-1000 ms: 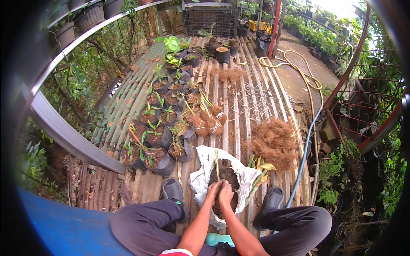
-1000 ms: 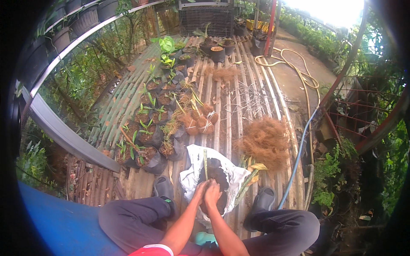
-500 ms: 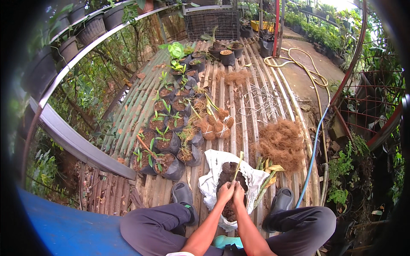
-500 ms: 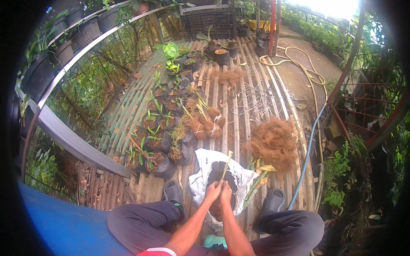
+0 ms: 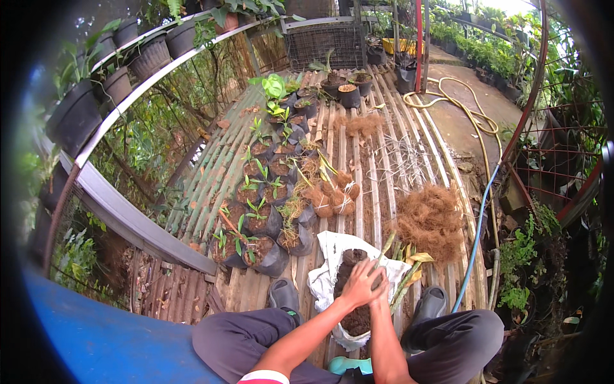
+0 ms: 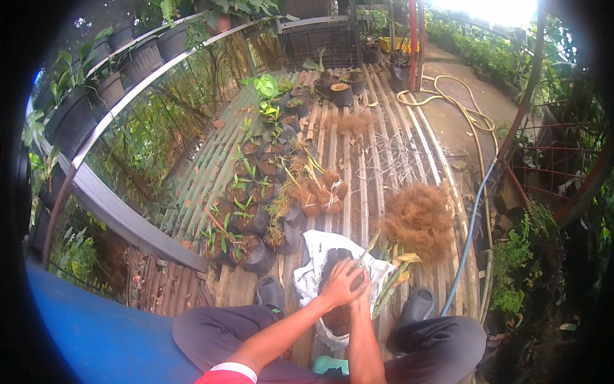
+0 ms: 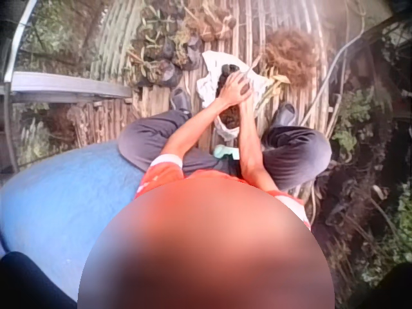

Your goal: The person sits on a corrugated metal roof and packs soil around a plant stem by hand, then wraps the root ball with coconut coir and ties it with string. The finished unit is placed among other similar potted plants.

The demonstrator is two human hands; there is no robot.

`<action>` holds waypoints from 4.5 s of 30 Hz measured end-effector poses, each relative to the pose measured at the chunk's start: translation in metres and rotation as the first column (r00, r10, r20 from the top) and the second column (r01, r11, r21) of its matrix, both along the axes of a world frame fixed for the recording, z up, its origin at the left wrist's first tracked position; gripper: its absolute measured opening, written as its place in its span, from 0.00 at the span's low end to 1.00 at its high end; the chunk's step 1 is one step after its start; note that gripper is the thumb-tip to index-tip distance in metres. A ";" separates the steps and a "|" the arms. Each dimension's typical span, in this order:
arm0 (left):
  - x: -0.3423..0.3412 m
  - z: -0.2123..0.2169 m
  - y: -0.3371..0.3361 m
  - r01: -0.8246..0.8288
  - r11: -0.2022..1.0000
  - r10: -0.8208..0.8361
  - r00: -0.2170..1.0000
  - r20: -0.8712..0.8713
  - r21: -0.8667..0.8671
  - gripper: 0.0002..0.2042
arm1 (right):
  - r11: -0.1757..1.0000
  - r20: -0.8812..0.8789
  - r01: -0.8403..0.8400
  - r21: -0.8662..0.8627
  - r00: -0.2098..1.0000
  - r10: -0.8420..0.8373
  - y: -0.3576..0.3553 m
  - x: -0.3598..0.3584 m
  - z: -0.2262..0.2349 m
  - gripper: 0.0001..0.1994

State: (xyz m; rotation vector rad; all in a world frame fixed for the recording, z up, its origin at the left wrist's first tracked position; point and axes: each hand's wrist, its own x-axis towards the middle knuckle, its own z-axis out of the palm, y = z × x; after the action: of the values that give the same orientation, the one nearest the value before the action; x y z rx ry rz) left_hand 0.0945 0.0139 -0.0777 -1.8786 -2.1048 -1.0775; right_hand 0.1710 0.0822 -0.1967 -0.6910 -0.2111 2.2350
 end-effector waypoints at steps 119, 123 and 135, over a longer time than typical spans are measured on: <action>0.019 -0.016 -0.021 -0.025 0.953 0.015 0.999 0.037 0.300 0.10 | 0.913 -0.292 -0.395 0.101 0.866 0.406 0.001 0.000 0.033 0.17; 0.019 -0.016 -0.027 -0.068 0.952 0.027 0.990 0.140 0.298 0.16 | 0.905 -0.082 -0.418 0.082 0.902 0.424 -0.002 -0.002 0.047 0.15; -0.008 -0.002 0.002 0.038 0.986 0.162 0.037 0.986 -0.163 0.26 | 0.718 0.738 -0.475 0.509 0.670 -0.079 0.002 -0.011 0.091 0.22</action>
State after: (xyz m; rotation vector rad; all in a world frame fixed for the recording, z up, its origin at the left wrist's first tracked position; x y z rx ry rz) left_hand 0.0866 0.0159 -0.0793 -0.8025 -2.7601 -2.9440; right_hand 0.1599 0.0841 -0.1060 -1.1281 -1.5095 1.7344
